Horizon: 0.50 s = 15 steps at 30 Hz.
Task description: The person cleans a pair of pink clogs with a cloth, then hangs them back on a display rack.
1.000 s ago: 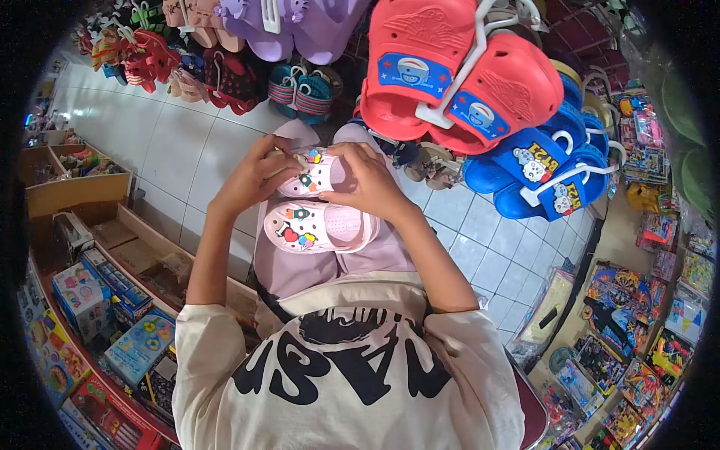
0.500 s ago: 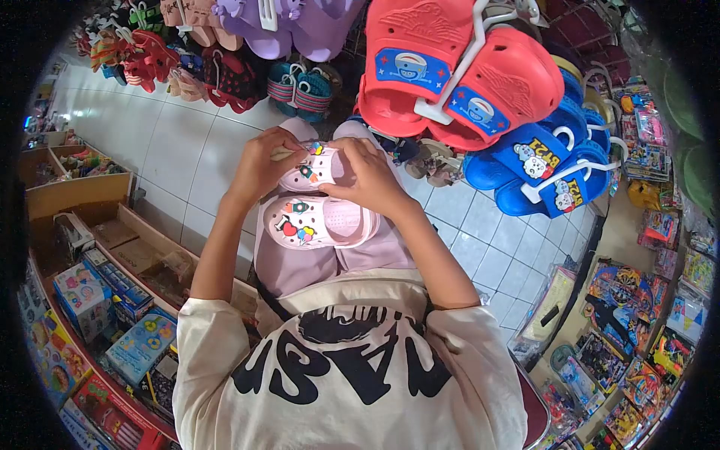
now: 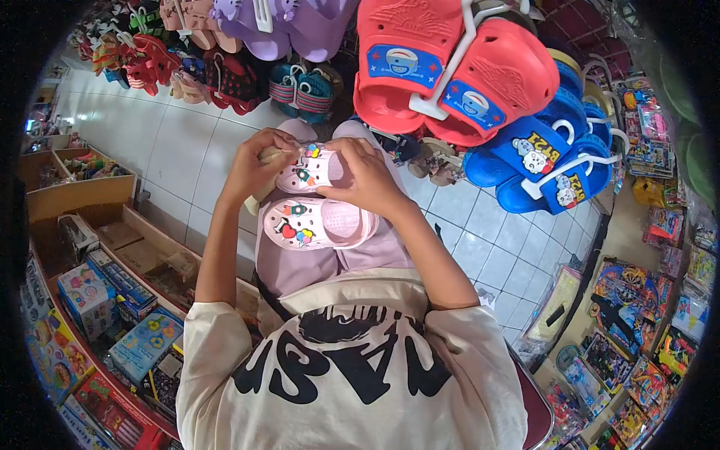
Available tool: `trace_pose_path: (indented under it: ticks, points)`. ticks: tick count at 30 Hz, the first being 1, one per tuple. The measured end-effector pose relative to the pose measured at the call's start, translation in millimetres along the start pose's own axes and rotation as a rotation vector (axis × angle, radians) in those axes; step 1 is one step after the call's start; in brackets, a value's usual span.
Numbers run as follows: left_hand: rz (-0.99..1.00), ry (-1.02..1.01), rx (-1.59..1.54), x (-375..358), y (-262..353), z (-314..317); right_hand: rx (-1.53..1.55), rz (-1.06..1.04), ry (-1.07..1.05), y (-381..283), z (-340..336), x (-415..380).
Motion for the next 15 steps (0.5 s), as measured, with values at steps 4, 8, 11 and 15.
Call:
trace_pose_path:
  ticks: [4,8,11,15]
  points:
    - [0.016,-0.077,0.123,3.5,0.8,4.5,-0.014,0.008,-0.013,0.3,-0.9,-0.2]
    - [-0.096,-0.024,0.213,3.2,-10.4,6.8,-0.018,0.007,-0.006,2.0,-1.8,0.6]
    - [-0.367,-0.035,-0.014,0.4,-16.4,7.3,-0.027,0.005,0.01,2.2,-2.4,-1.5]
    - [-0.295,0.002,-0.103,-2.1,-9.3,4.0,-0.01,-0.001,0.004,3.0,-0.9,-0.4]
Point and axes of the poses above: each hand's wrist, its own x-axis towards the middle knuckle, its own z-axis out of the palm, y = z × x, the point moved 6 cm from there along x, towards the middle knuckle, and after that the axes turned 7 degrees about z, right-handed, at the moved point
